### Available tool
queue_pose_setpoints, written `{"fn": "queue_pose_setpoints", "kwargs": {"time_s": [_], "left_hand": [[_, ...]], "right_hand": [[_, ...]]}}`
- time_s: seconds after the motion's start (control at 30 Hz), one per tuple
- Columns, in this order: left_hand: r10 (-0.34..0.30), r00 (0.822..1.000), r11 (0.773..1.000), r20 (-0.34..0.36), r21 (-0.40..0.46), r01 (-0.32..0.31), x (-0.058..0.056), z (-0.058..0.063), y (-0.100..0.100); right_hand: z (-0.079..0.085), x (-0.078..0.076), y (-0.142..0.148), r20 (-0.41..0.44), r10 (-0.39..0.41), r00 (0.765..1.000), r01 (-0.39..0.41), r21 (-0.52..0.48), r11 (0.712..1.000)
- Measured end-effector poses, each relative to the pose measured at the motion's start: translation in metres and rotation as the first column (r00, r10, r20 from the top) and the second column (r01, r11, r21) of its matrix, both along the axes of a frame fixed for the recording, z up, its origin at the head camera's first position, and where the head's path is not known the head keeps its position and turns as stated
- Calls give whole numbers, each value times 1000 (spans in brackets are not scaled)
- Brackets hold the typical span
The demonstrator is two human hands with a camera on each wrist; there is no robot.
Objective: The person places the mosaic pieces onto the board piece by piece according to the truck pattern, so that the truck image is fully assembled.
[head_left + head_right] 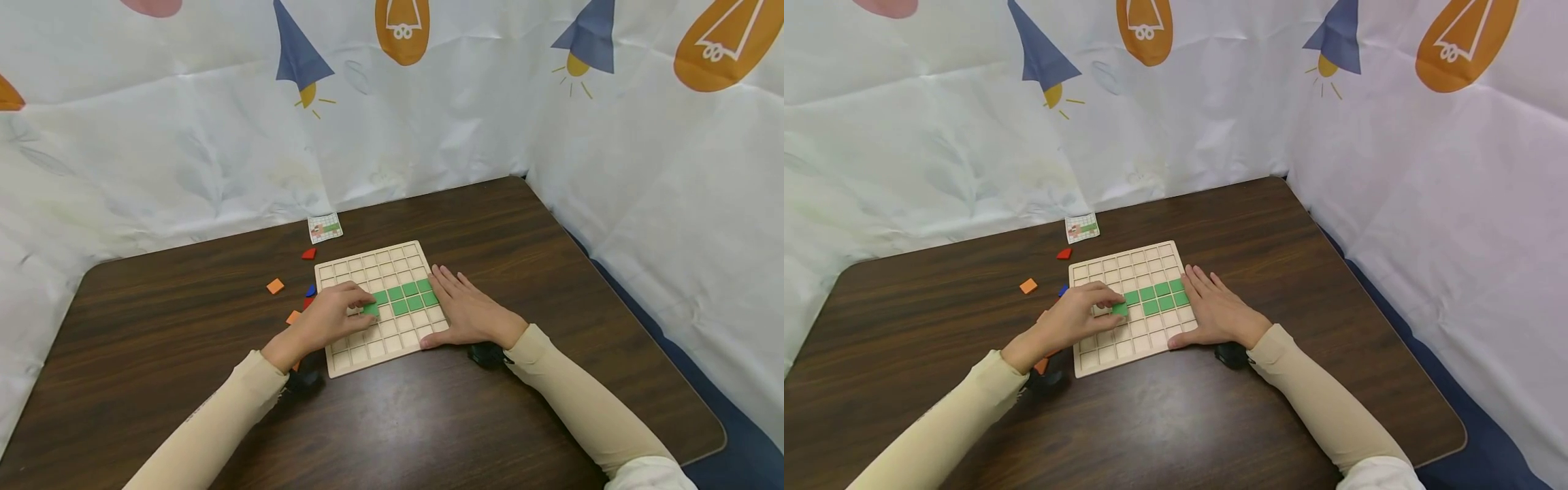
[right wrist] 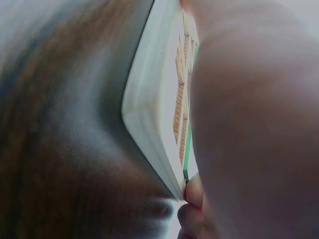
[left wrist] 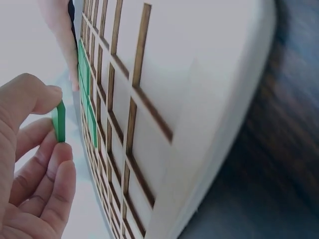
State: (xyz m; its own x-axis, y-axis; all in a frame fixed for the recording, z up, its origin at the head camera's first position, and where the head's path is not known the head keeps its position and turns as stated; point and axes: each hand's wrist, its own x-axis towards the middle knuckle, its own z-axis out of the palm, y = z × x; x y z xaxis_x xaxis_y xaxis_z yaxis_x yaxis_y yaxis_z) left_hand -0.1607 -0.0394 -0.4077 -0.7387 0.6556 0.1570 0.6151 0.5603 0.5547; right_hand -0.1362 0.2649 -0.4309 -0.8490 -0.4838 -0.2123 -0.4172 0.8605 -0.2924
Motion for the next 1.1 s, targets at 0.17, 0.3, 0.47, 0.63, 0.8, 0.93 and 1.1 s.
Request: {"fn": "queue_pose_setpoints", "kwargs": {"time_s": [0.17, 0.3, 0.47, 0.63, 0.8, 0.93, 1.1], "left_hand": [[12, 1000, 999, 21, -35, -11, -1, -1, 7], [5, 1000, 998, 15, -65, -4, -3, -3, 12], [1, 1000, 997, -13, -81, -2, -4, -4, 18], [-13, 1000, 995, -27, -99, 10, -5, -7, 21], [-24, 999, 994, -41, -108, 20, -5, -9, 24], [-23, 999, 993, -34, -113, 19, -6, -9, 26], [-29, 999, 995, -24, -100, 27, -5, -9, 27]], "right_hand": [[0, 0, 0, 0, -4, 1000, 4, 0, 1000], [0, 1, 0, 2, -4, 1000, 4, -2, 1000], [0, 1, 0, 4, -6, 1000, 7, -2, 1000], [0, 1, -1, 8, -2, 1000, 2, 5, 1000], [0, 0, 0, 6, -2, 1000, 2, 10, 1000], [0, 0, 0, 8, -3, 1000, 3, 13, 1000], [1, 0, -1, 14, -3, 1000, 3, 13, 1000]]}}
